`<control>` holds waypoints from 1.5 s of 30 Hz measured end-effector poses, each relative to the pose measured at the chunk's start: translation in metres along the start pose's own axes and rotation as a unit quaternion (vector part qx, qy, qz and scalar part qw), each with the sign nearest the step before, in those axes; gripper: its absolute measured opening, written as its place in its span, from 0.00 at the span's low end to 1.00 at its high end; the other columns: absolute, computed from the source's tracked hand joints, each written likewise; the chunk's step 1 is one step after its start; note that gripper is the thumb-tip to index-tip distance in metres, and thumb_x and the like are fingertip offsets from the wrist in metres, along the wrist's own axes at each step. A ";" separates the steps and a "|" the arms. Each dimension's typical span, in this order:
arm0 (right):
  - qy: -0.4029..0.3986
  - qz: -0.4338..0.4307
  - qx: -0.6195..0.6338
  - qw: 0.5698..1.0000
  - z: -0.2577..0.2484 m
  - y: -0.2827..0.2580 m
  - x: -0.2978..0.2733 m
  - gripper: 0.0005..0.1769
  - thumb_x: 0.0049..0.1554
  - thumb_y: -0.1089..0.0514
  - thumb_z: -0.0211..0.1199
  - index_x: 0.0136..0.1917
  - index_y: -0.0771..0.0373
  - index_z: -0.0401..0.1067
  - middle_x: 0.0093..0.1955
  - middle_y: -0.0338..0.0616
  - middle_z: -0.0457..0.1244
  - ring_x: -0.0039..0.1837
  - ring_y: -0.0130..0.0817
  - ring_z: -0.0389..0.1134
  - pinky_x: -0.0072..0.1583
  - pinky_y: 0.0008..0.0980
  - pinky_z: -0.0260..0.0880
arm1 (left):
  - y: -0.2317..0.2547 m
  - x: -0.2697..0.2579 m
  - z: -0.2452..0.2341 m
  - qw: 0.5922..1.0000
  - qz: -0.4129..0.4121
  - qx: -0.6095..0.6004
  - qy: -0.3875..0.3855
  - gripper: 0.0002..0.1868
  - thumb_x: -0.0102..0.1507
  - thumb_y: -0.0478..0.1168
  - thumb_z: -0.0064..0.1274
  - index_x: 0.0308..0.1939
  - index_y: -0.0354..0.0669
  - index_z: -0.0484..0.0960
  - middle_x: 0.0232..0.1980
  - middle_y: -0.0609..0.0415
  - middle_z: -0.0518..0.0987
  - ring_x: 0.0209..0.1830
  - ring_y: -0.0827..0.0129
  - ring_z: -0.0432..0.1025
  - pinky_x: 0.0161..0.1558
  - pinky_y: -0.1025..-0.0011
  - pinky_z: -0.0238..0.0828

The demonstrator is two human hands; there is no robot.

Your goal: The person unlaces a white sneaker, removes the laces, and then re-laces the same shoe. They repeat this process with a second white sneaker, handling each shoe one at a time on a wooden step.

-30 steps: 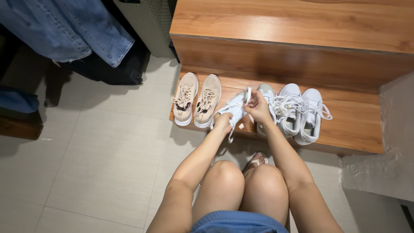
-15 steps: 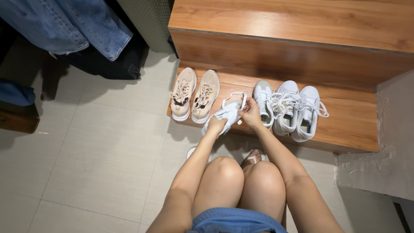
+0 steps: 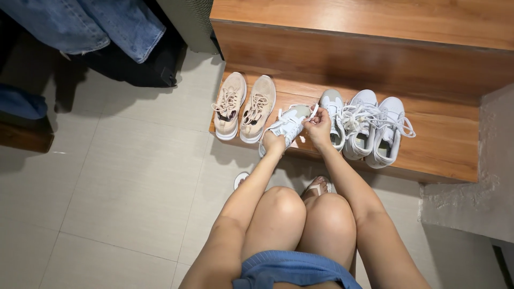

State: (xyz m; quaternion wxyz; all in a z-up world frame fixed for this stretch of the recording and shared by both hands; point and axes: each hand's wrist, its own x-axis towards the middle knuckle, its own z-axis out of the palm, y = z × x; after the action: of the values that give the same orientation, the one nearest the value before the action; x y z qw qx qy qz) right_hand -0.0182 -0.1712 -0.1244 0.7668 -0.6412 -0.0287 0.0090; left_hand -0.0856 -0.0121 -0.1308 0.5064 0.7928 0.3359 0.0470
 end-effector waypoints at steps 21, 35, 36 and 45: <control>0.011 -0.045 -0.040 0.998 0.010 0.014 -0.008 0.27 0.51 0.78 0.65 0.61 0.66 0.63 0.51 0.39 0.62 0.49 0.22 0.66 0.49 0.21 0.71 | 0.022 -0.013 -0.009 0.991 -0.121 -0.047 -0.015 0.21 0.56 0.35 0.60 0.51 0.28 0.80 0.48 0.32 0.82 0.47 0.44 0.81 0.47 0.55 0.78; -0.019 -0.049 -0.033 0.998 0.011 0.010 -0.005 0.23 0.50 0.75 0.65 0.57 0.64 0.64 0.49 0.37 0.63 0.47 0.20 0.66 0.48 0.20 0.71 | 0.011 -0.006 0.003 0.995 -0.067 -0.076 0.009 0.22 0.53 0.34 0.64 0.50 0.29 0.82 0.48 0.35 0.84 0.50 0.47 0.80 0.51 0.60 0.75; -0.023 -0.044 -0.037 0.998 0.009 0.011 -0.008 0.23 0.50 0.75 0.65 0.57 0.64 0.64 0.49 0.37 0.64 0.47 0.20 0.67 0.48 0.19 0.71 | 0.009 -0.008 0.003 0.994 -0.066 -0.081 0.010 0.22 0.53 0.33 0.65 0.50 0.29 0.82 0.48 0.35 0.84 0.50 0.47 0.80 0.51 0.60 0.74; 0.018 -0.071 -0.139 0.988 0.011 0.010 -0.013 0.21 0.49 0.72 0.66 0.55 0.64 0.67 0.43 0.35 0.61 0.41 0.19 0.61 0.42 0.19 0.64 | 0.037 -0.021 -0.043 0.956 0.181 0.230 -0.012 0.10 0.65 0.36 0.56 0.45 0.31 0.83 0.44 0.34 0.84 0.45 0.43 0.81 0.49 0.53 0.78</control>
State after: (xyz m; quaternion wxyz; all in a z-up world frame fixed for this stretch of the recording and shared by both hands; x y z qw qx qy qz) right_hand -0.0319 -0.1594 -0.1324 0.6692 -0.7381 -0.0610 -0.0613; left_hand -0.1014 -0.0007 -0.0741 0.2973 0.9360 0.1820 0.0495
